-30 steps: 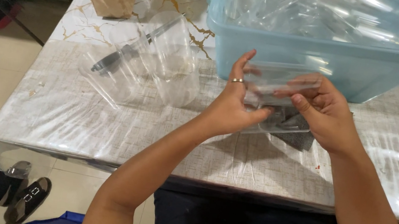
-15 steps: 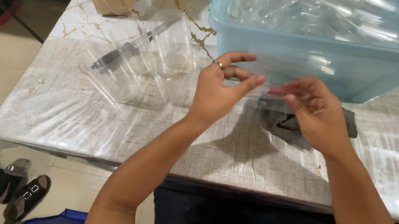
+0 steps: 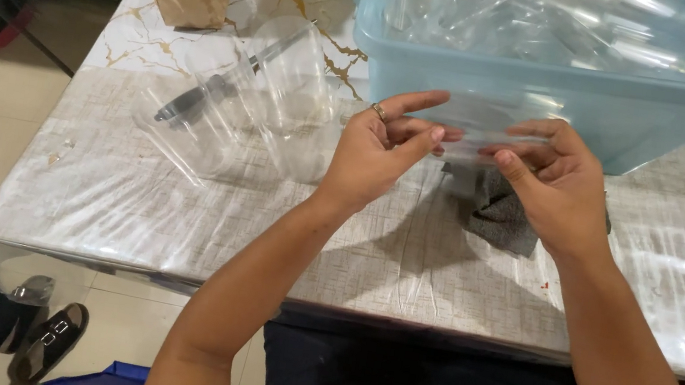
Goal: Wiping down and cleaning clear plastic packaging sheets with a cloth.
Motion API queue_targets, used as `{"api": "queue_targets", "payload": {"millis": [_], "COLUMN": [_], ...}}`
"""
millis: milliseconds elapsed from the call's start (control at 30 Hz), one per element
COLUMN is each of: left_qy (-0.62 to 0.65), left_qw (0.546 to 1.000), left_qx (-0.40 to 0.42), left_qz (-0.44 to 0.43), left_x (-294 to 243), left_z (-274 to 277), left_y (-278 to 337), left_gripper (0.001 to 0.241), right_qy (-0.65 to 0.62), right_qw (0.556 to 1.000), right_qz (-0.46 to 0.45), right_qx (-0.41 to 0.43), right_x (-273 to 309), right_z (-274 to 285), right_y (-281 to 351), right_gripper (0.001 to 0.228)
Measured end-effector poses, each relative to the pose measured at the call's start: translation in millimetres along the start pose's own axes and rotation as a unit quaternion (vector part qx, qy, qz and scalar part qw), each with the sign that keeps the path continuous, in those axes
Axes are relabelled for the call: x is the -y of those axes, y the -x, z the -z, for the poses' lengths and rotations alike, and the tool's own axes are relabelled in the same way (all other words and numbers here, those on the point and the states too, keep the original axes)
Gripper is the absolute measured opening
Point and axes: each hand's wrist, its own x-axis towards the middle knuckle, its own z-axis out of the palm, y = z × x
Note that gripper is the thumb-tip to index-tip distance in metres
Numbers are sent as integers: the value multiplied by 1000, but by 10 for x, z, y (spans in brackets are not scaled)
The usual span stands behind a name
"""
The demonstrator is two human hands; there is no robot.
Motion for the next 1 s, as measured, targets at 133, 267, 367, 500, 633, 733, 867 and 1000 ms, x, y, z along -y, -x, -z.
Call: {"api": "queue_targets", "payload": {"millis": [133, 267, 367, 500, 633, 733, 867, 1000], "left_qy": [17, 0, -4, -57, -52, -171, -185, -208], "left_qw": [1000, 1000, 1000, 998, 997, 980, 978, 970], "left_qx": [-1, -5, 16, 27, 65, 75, 57, 37], "left_qz": [2, 13, 11, 5, 2, -64, -80, -121], "left_x": [-16, -18, 31, 153, 139, 18, 21, -7], "left_z": [-1, -4, -3, -17, -27, -95, -88, -90], "left_y": [1, -10, -13, 1, 17, 65, 73, 79], "left_gripper": [48, 46, 44, 45, 39, 34, 24, 18], "right_qy": [-18, -23, -12, -9, 4, 13, 16, -38], "right_qw": [1000, 999, 1000, 996, 995, 996, 995, 996], "right_qz": [12, 21, 25, 37, 41, 66, 91, 70], "right_qx": [-6, -14, -1, 84, 91, 54, 44, 40], "right_x": [-38, -47, -16, -6, -88, -292, -105, -7], "right_z": [22, 45, 27, -21, 26, 106, 34, 12], "right_y": [2, -2, -3, 5, 14, 20, 25, 28], "right_gripper": [30, 30, 30, 33, 36, 34, 31, 31]}}
